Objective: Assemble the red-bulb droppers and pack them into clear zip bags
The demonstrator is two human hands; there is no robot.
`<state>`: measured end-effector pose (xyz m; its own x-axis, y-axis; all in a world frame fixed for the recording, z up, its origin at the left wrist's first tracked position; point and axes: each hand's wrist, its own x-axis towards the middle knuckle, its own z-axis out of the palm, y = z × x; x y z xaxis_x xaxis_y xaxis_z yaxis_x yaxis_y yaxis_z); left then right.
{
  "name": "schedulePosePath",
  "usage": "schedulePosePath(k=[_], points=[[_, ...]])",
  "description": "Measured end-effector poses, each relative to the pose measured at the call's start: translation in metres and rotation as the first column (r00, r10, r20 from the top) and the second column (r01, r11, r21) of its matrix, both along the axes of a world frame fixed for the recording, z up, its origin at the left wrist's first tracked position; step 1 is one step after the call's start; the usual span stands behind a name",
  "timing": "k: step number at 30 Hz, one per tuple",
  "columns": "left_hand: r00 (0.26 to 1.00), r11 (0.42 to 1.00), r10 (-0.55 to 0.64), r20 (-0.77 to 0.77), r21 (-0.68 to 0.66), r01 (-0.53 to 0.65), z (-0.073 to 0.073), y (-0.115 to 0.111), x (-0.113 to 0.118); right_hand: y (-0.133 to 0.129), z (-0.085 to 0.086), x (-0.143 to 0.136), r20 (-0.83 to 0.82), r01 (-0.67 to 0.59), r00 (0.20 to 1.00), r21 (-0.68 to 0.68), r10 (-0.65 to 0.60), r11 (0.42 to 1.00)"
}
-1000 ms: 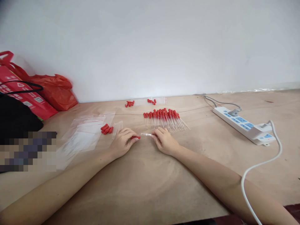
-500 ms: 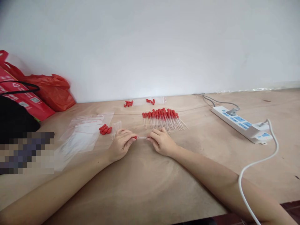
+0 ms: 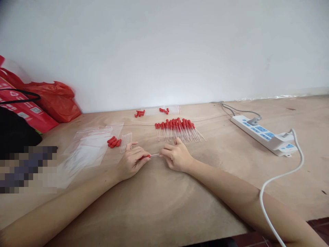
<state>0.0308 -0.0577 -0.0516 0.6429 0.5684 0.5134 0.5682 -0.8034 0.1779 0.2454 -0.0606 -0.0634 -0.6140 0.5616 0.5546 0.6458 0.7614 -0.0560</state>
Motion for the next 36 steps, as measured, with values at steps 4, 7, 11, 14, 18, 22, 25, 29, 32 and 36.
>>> schedulePosePath(k=[4, 7, 11, 14, 18, 22, 25, 29, 32, 36], points=[[0.999, 0.999, -0.032, -0.015, 0.030, 0.032, 0.000, -0.001, 0.000, -0.002, -0.001, -0.004, -0.039, -0.035, 0.998, 0.072, 0.038, 0.997], [0.998, 0.997, -0.060, -0.023, 0.050, 0.061, 0.000, -0.001, 0.000, -0.003, -0.002, -0.008, -0.054, -0.061, 0.996, 0.083, 0.066, 0.995], [0.997, 0.995, -0.077, -0.029, 0.053, 0.079, 0.000, -0.001, 0.001, -0.005, -0.002, -0.012, -0.056, -0.059, 0.997, 0.048, 0.062, 0.997], [0.996, 0.995, -0.081, -0.041, 0.046, 0.083, -0.001, -0.001, 0.001, -0.006, -0.003, -0.013, -0.044, -0.051, 0.998, -0.002, 0.051, 0.999], [0.994, 0.996, -0.077, -0.077, 0.036, 0.080, 0.000, 0.002, 0.000, -0.005, -0.003, -0.014, -0.002, -0.029, 1.000, -0.046, 0.029, 0.999], [0.994, 0.998, -0.013, -0.104, 0.062, 0.020, 0.004, 0.008, -0.004, -0.005, 0.004, -0.019, 0.084, 0.047, 0.996, -0.076, -0.041, 0.996], [0.995, 0.995, 0.068, -0.072, 0.083, -0.062, 0.004, 0.012, -0.008, -0.005, 0.012, -0.022, 0.161, 0.101, 0.983, -0.090, -0.085, 0.991], [0.971, 0.967, 0.237, -0.007, 0.096, -0.236, 0.001, 0.015, -0.014, 0.007, 0.021, -0.019, 0.181, 0.236, 0.963, -0.192, -0.202, 0.953], [0.925, 0.923, 0.379, 0.011, 0.061, -0.379, -0.001, 0.016, -0.017, 0.029, 0.024, -0.017, 0.061, 0.374, 0.924, -0.347, -0.377, 0.860], [0.933, 0.933, 0.359, -0.029, -0.031, -0.360, -0.003, 0.017, -0.020, 0.060, 0.024, -0.026, -0.042, 0.522, 0.803, -0.430, -0.594, 0.736]])
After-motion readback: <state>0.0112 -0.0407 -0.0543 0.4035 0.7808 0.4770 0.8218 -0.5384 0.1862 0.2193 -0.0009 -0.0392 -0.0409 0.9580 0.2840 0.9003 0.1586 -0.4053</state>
